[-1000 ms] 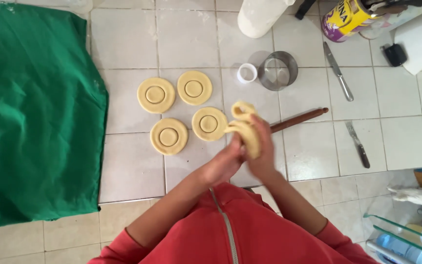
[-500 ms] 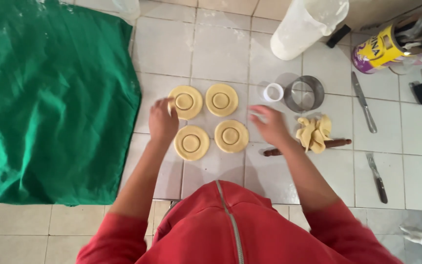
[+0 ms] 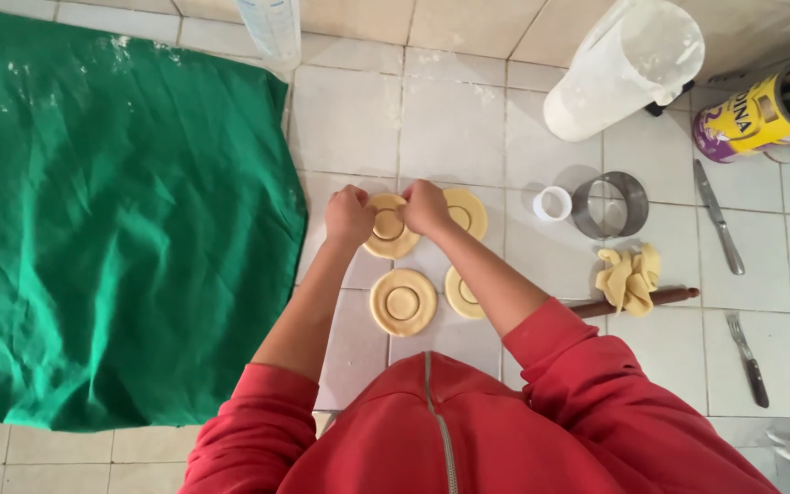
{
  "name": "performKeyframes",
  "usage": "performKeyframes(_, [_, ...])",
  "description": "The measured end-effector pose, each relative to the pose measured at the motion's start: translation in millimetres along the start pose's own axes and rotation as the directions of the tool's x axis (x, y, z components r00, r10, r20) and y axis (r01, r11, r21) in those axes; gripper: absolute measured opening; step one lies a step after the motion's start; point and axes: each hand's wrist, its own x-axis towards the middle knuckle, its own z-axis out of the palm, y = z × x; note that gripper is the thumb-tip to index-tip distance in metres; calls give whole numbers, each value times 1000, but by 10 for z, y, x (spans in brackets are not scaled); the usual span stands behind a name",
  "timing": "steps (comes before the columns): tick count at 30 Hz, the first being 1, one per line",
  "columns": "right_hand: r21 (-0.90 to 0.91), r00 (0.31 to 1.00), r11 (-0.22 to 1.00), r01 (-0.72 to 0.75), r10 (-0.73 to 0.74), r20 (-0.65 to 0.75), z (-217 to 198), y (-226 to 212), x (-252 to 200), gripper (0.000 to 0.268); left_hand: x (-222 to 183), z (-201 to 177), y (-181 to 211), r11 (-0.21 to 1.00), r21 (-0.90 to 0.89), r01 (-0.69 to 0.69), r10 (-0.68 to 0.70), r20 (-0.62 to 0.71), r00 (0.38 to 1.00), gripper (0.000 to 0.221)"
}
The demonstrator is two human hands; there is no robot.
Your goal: Rolling out dough and cutting it into donut shapes using circular molds on a bakery counter.
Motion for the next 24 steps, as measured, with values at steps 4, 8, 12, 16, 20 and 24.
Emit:
performKeyframes(4, [57, 991, 990, -127, 124, 47, 55, 120, 122, 19, -2, -121, 69, 998, -59, 29, -25, 75, 997, 29])
performKeyframes(8, [8, 992, 993, -117, 116, 58, -92, -42, -3, 20, -58, -413, 291, 996, -13, -94, 94, 79, 992, 34])
performKeyframes(12, [119, 994, 987, -105, 100, 51, -280, -218, -190, 19, 59, -626, 399, 940, -62, -336, 341, 244, 908, 45])
performKeyframes(16, [351, 999, 935, -44, 34, 35, -394, -247, -362, 18, 213, -686, 491, 834, -13, -551, 490, 476, 730, 48])
performKeyframes(20, [421, 998, 905, 62, -45, -51, -397, -178, -472, 25, 348, -570, 416, 770, 141, -622, 468, 538, 701, 22])
performKeyframes(24, [221, 994, 970, 102, -108, 13, -501, -159, -538, 22, 349, -638, 399, 670, 198, -716, 495, 600, 629, 18])
